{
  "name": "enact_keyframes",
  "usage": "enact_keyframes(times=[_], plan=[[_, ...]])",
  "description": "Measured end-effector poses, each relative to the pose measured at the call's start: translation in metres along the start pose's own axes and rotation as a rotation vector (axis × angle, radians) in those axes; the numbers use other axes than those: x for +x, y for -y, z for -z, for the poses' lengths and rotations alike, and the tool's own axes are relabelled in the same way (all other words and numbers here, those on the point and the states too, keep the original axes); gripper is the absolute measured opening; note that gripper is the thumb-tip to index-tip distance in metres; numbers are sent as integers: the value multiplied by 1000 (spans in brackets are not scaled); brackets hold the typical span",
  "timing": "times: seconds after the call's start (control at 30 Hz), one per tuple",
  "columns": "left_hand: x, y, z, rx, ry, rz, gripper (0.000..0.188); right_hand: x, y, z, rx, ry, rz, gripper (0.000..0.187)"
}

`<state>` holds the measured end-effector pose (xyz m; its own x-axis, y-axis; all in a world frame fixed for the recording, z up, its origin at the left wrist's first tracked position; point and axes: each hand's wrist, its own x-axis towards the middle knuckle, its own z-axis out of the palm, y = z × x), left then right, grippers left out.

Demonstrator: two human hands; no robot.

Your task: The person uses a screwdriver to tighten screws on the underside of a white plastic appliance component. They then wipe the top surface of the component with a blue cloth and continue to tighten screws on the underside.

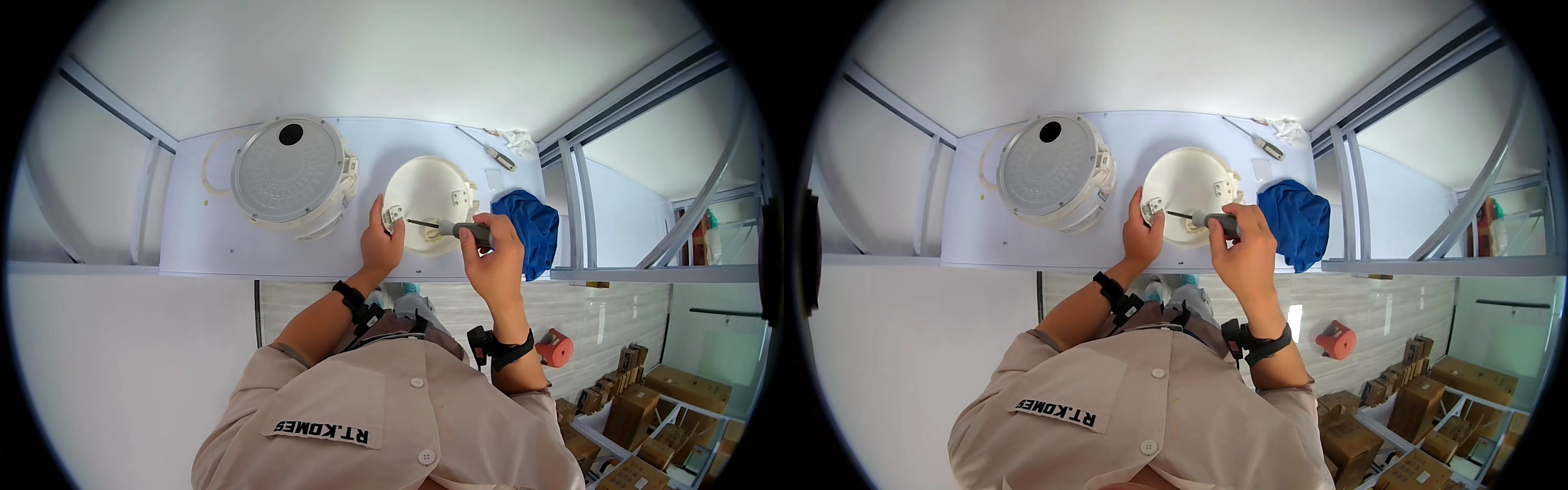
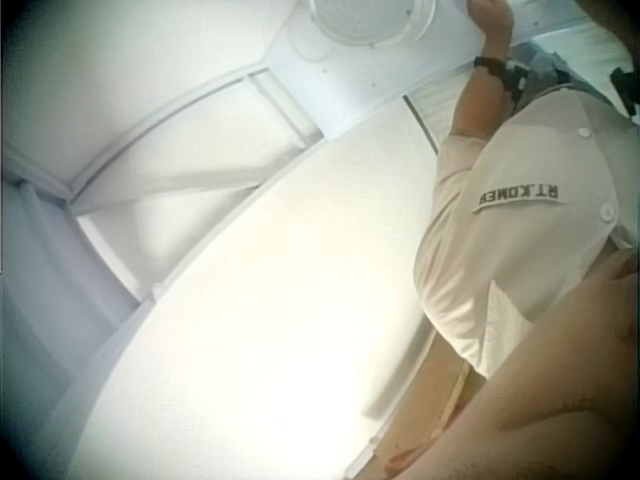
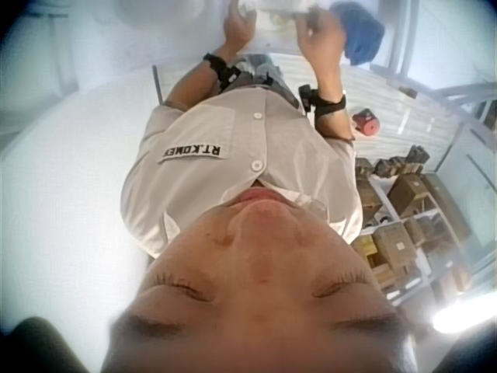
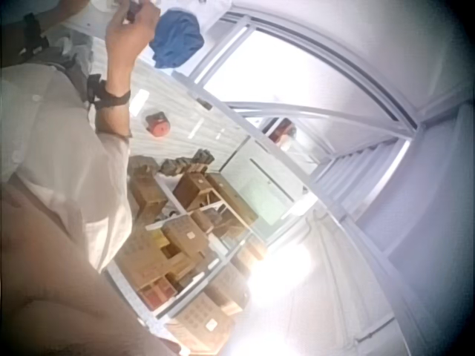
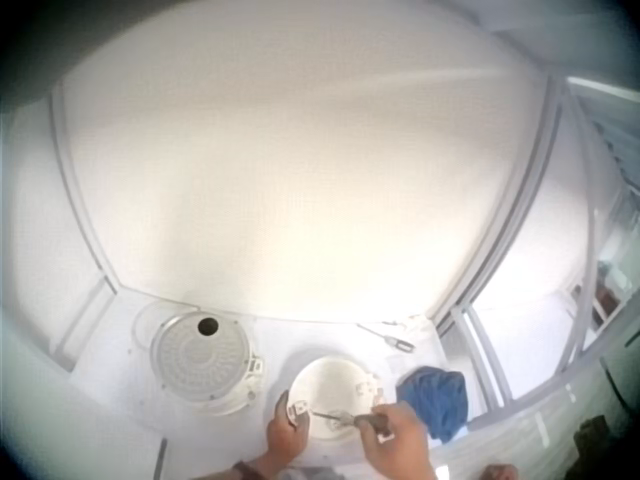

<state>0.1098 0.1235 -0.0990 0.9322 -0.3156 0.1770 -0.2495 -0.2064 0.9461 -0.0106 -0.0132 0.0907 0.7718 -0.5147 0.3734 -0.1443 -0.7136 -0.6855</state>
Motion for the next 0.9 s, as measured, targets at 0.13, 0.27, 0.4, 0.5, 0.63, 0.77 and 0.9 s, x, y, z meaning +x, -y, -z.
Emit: enact_keyframes(times=[0.13,0.27,0.4,0.5,0.63,0.77,0.9], plan=[[-1,2,0,-2,22,31,70,-6,-9,1,10,-1,-28,24],[0,2,0,-61,34,19,74,-8,-15,0,10,-21,-46,24],[-1,3,0,-71,38,15,80,-6,-12,2,15,-36,-57,23],[-1,0,1,-70,47,15,83,-6,-13,3,19,-38,-63,23],[-1,-3,2,-75,46,10,86,-6,-12,2,27,-30,-73,22],[-1,-4,2,-53,42,6,88,-6,-12,4,20,-26,-69,22],[-1,-3,1,-29,29,-17,89,-6,-13,4,26,-25,-61,22]])
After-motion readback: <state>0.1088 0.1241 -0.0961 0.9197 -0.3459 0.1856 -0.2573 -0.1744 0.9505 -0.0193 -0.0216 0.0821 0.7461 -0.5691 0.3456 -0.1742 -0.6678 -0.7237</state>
